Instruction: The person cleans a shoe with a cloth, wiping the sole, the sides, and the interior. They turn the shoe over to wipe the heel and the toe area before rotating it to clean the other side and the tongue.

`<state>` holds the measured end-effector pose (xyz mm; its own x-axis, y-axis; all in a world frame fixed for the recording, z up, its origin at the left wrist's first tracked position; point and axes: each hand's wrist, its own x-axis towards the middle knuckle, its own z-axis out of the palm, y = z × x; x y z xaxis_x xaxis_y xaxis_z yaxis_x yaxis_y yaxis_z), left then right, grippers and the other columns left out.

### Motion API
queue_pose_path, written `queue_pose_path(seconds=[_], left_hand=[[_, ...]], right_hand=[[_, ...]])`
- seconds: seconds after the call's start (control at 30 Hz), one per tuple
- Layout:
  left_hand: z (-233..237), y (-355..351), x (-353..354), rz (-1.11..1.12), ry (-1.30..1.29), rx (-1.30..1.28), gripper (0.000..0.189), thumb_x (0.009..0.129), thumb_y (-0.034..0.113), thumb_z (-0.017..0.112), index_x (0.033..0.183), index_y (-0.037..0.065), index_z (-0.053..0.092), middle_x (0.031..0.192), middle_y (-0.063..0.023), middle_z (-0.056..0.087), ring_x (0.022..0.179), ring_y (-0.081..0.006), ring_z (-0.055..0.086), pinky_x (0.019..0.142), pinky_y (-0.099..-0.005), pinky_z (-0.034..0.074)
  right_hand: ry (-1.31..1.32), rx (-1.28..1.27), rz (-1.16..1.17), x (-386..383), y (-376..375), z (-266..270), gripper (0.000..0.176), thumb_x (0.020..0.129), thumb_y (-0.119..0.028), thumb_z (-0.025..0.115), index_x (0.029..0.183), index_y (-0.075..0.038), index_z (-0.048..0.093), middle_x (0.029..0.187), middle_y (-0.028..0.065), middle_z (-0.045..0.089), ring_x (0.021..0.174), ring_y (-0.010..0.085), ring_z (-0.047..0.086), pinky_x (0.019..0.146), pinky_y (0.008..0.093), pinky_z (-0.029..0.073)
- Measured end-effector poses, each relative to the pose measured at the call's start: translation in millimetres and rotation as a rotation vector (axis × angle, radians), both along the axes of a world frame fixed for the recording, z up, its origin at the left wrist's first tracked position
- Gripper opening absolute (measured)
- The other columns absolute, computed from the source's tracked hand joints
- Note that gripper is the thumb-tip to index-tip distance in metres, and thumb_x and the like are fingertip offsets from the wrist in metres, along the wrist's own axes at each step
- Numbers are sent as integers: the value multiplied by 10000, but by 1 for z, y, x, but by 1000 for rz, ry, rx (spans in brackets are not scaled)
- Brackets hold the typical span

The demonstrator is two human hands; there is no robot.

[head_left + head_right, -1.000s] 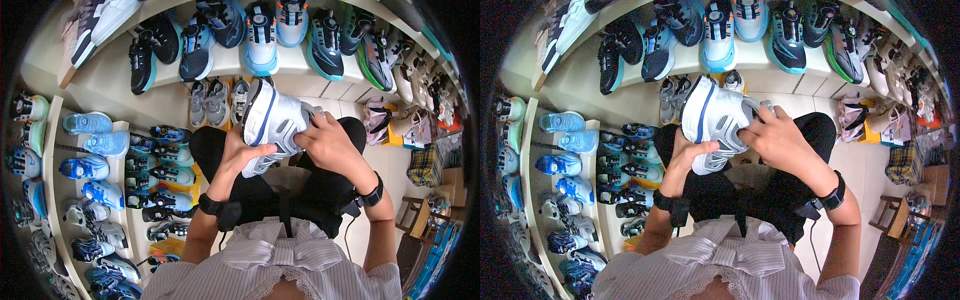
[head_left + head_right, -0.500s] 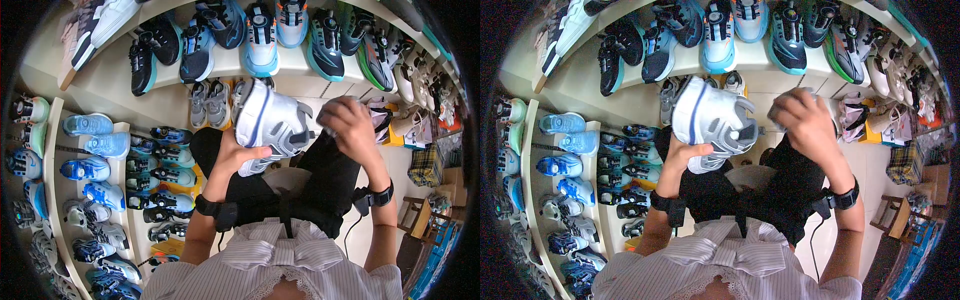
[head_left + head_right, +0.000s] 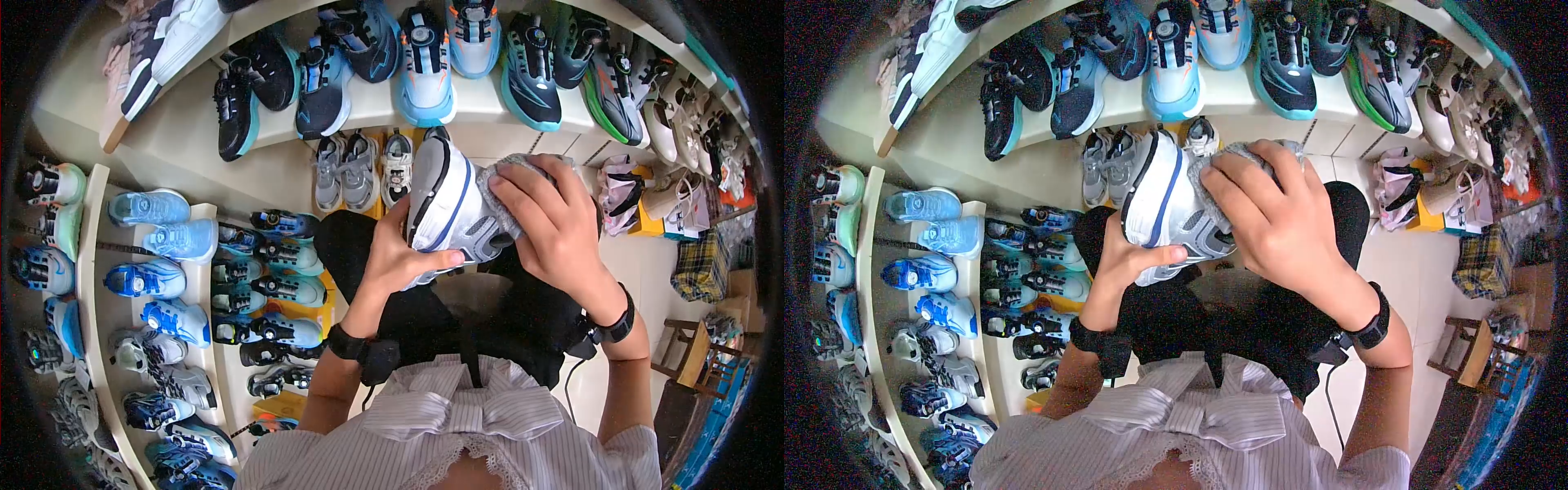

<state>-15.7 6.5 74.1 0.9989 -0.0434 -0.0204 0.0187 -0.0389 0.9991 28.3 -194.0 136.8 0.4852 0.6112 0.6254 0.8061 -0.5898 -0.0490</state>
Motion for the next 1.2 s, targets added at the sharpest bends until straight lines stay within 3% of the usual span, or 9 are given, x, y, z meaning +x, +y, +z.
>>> queue_pose_path(seconds=[0.13,0.27,0.5,0.73,0.8,0.93,1.07,1.2], left_hand=[[-6,-1,1,23,39,17,737,506,251,804,1084,-78,487,984,-159,596,904,-206,585,816,-291,442],[-12,-2,1,50,2,29,723,508,288,800,1057,-80,507,965,-161,600,877,-207,589,806,-288,443],[-6,1,2,41,-79,146,711,534,373,771,1040,-69,539,948,-160,608,868,-214,591,809,-310,437],[-7,-2,0,45,-69,128,681,547,349,772,1034,-69,545,937,-152,614,859,-198,588,808,-303,434],[-9,-3,0,35,-44,71,636,564,325,770,1017,-67,556,923,-141,622,852,-178,587,805,-295,436],[-10,-4,0,18,37,26,588,573,289,771,999,-63,567,908,-124,628,835,-163,586,793,-272,439],[-10,-8,1,-4,19,105,577,573,275,774,999,-56,569,902,-120,628,824,-161,585,786,-276,440],[-12,-11,3,-17,-22,107,575,571,271,775,997,-53,563,884,-111,627,813,-160,583,769,-276,443]], right_hand=[[-86,-92,32,-11,0,-2,438,540,-64,578,978,-61,594,1028,68,568,937,308,520,742,395,446],[-166,-100,50,-13,1,-5,307,612,-185,574,908,-114,616,1023,20,560,937,244,512,705,366,433],[28,44,62,16,-5,-7,425,541,-65,596,966,-87,585,1012,41,553,918,270,504,737,359,436],[126,95,-21,19,1,-14,500,518,-33,595,1014,-86,572,1034,44,546,945,276,492,745,367,434],[-14,104,-45,14,7,-14,477,537,-44,595,1011,-91,576,1039,38,544,949,277,491,735,364,426],[-51,-28,3,6,6,-11,429,576,-78,590,1004,-98,582,1044,33,546,959,270,490,714,353,414],[-48,79,-101,17,7,-7,414,594,-85,583,1008,-95,581,1044,31,550,966,262,493,701,356,412],[-225,-13,-58,6,20,-17,380,653,-171,548,1025,-107,584,1043,23,547,954,238,503,677,373,407]])
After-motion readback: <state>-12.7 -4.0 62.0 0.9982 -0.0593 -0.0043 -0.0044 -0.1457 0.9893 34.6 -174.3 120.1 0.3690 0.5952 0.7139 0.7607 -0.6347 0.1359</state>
